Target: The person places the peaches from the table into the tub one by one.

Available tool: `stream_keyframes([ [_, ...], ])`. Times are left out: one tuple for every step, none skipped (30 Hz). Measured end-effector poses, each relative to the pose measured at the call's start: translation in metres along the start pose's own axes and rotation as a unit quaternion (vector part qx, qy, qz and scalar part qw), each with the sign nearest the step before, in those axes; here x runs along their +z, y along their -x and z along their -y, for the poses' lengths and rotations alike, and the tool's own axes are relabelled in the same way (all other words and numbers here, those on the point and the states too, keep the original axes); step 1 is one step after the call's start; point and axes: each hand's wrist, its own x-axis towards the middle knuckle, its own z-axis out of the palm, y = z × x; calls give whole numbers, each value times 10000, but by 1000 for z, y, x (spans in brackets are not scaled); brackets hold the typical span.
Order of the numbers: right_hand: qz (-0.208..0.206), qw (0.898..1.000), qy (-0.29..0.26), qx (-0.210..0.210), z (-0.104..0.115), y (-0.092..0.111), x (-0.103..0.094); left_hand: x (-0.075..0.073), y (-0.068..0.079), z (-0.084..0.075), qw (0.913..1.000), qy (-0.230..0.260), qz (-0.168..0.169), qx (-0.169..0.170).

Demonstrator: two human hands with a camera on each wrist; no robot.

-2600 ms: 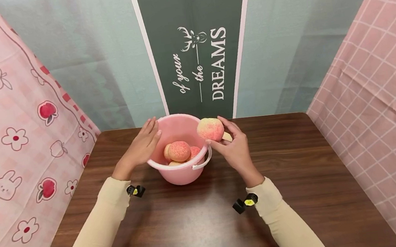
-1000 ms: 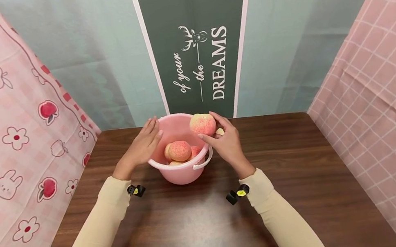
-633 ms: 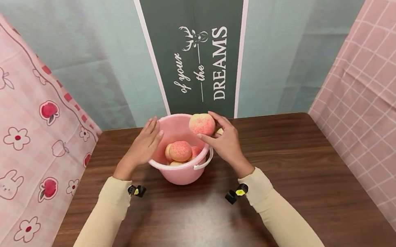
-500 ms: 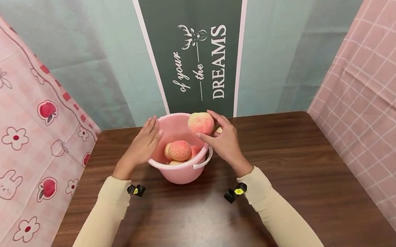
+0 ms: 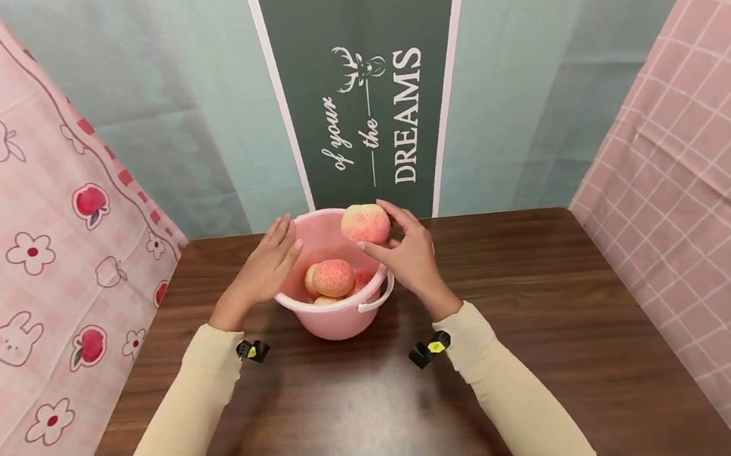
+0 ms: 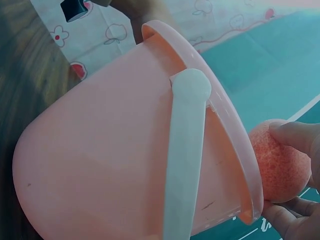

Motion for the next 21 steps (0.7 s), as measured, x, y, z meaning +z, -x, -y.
stream_keyframes([
  [-7, 10000, 7, 4, 0, -1, 0, 0, 0, 0, 10000, 2, -1, 4],
  [-8, 10000, -1, -5, 0, -1, 0, -1, -1, -1, 10000, -2, -2, 12],
  [0, 10000, 3, -18, 0, -2, 0, -1, -1, -2, 10000, -12, -5, 18],
  [13, 10000, -3, -31, 0, -3, 0, -1, -1, -2, 10000, -24, 2, 12],
  [22, 10000, -5, -45, 0, -4, 0, -1, -1, -2, 10000, -37, 5, 13],
  [32, 10000, -8, -60, 0, -5, 0, -1, -1, -2, 10000, -38, 9, 4],
  [42, 10000, -10, -82, 0, -5, 1, -1, 0, -2, 10000, -46, 14, -6],
  [52, 9999, 3, -96, 0, -6, 1, 0, 0, -2, 10000, -48, 16, -14],
  [59, 9999, -16, -107, 1, -6, 2, 0, 0, -2, 10000, -49, 20, -21],
  [57, 9999, -78, -118, 1, -7, 2, 0, 0, -2, 10000, -48, 25, -34],
  [48, 9998, -158, -129, 0, -7, 3, 0, 1, -2, 10000, -49, 33, -40],
  [41, 9995, -280, -133, 0, -7, 4, 0, 0, -2, 10000, -49, 40, -46],
  [33, 9991, -398, -147, 0, -7, 4, 0, 0, -2, 10000, -47, 47, -48],
  [22, 9986, -508, -163, -1, -7, 5, 0, 0, -2, 10000, -45, 56, -53],
  [7, 9979, -616, -176, -1, -8, 5, 0, 0, -2, 10000, -45, 63, -58],
  [-4, 9973, -714, -184, -2, -8, 6, 0, 0, -2, 9999, -48, 66, -61],
  [-13, 9967, -786, -189, -2, -8, 7, -1, 0, -2, 10000, -44, 69, -56],
  [-25, 9964, -820, -192, -2, -8, 7, -1, 0, -2, 10000, -45, 67, -54],
  [-35, 9964, -825, -202, -2, -7, 7, -1, 0, -2, 10000, -49, 65, -53],
  [-41, 9964, -827, -198, -1, -7, 7, -1, 0, -3, 10000, -52, 61, -56],
  [-42, 9964, -824, -195, 0, -7, 7, -1, 0, -3, 10000, -46, 61, -63],
])
